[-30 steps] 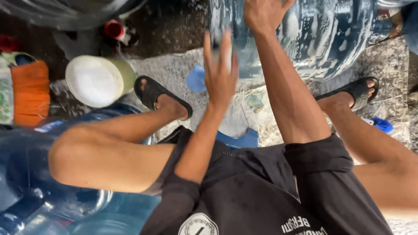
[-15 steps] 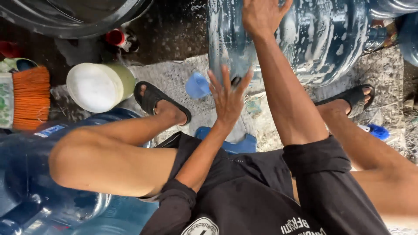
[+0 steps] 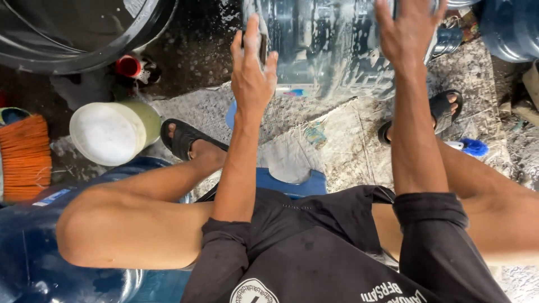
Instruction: The person scrubs the exterior of a large blue water dispenser bottle using a small brush and soapy water. They rotate the bottle to clean different sides and then use their hands to wipe the surface.
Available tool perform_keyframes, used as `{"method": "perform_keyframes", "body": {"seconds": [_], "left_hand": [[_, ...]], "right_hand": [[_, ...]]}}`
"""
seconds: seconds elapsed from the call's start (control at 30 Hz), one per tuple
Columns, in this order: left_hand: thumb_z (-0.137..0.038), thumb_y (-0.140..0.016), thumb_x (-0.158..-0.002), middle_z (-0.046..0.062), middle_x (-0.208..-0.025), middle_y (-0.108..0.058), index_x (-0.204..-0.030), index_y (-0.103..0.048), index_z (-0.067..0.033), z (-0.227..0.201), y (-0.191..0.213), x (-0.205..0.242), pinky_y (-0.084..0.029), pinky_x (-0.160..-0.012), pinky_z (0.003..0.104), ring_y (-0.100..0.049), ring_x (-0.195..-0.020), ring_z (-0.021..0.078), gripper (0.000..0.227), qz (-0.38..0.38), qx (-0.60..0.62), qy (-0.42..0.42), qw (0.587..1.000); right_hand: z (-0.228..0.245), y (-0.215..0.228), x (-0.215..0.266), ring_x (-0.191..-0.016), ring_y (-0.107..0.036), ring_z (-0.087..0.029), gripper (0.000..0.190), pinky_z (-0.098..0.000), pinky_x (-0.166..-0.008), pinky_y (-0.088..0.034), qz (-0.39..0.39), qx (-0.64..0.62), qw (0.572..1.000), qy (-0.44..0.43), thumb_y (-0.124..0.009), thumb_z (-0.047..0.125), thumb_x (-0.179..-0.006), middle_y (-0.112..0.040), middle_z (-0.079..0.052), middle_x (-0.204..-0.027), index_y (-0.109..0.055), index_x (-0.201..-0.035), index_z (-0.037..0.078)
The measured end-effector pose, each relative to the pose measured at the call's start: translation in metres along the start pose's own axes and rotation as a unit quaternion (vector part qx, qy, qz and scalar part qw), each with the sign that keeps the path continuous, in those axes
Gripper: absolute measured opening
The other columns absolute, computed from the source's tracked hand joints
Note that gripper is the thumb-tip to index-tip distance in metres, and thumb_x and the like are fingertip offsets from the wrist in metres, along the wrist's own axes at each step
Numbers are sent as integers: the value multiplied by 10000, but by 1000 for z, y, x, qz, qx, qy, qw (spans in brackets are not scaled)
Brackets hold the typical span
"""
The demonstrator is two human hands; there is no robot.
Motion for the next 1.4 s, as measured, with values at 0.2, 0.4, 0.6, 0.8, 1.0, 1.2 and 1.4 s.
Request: {"method": "perform_keyframes", "body": {"seconds": [0.2,0.4,0.6,0.8,1.0,1.2,1.4], "left_hand": [[-530,-418,-1043,56,-1504,-387,-1510,-87,-289,-2,9,-22,-565,-895,461,-470,-1287,314,621,7,37,-109,993],[-243,-763,-883,170,-1170,-545,-1474,-90,-311,7,8,-21,-659,-636,370,-663,-899,254,898,60,46,17,997],[-369,-761,-839,97,-1541,-268,-1475,-205,-161,4,21,-25,-241,-1174,395,-273,-1434,282,870,29,149,25,988],[-407,-835,-764,220,-1361,-488,-1461,-304,-277,19,55,-29,-360,-1060,507,-491,-1240,382,886,16,80,112,990],[-428,-667,-738,89,-1423,-454,-1453,-246,-302,15,12,-13,-364,-1000,401,-464,-1254,318,838,242,-5,245,939],[-336,-488,-1030,72,-1571,-66,-1473,-140,-357,-84,-25,44,-310,-1133,710,-147,-1466,436,563,55,44,-62,996],[-303,-491,-938,208,-1333,-462,-1325,-462,-181,-61,-5,29,-408,-943,513,-447,-1227,378,408,-82,-198,-90,972]], "right_hand": [[-228,-53,36,-1449,-81,-339,711,-482,-1186,-141,-204,-347,895,-193,-455,516,-1037,-69,-167,-1555,-114,-1486,82],[-285,-80,41,-1156,-338,-328,545,-437,-894,-425,-267,-355,727,-524,-745,285,-865,-95,-150,-1417,-317,-1194,214],[-277,-144,31,-755,-629,-322,260,-446,-674,-507,-210,-775,512,-307,-652,285,-671,-659,-140,-797,-686,-821,75],[-221,-77,108,-877,-614,-219,363,-308,-791,-515,-249,-795,517,-197,-682,317,-717,-673,-135,-950,-680,-980,67],[-241,-14,143,-843,-645,-196,258,-316,-797,-552,-296,-683,668,-1,-639,272,-780,-641,-50,-897,-591,-984,122],[-228,-4,150,-930,-610,-255,281,-370,-878,-523,-294,-697,654,-7,-631,220,-776,-587,-72,-910,-518,-1000,95],[-203,-1,158,-681,-586,-235,196,-326,-578,-487,-329,-677,658,-36,-597,253,-718,-622,-112,-781,-610,-769,64]]}}
Point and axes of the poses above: each hand's wrist, its own x-axis away from the middle knuckle, its own y-axis out of the back of the hand, z = x × y, the point moved 8 cm from there along -x, towards the middle knuckle
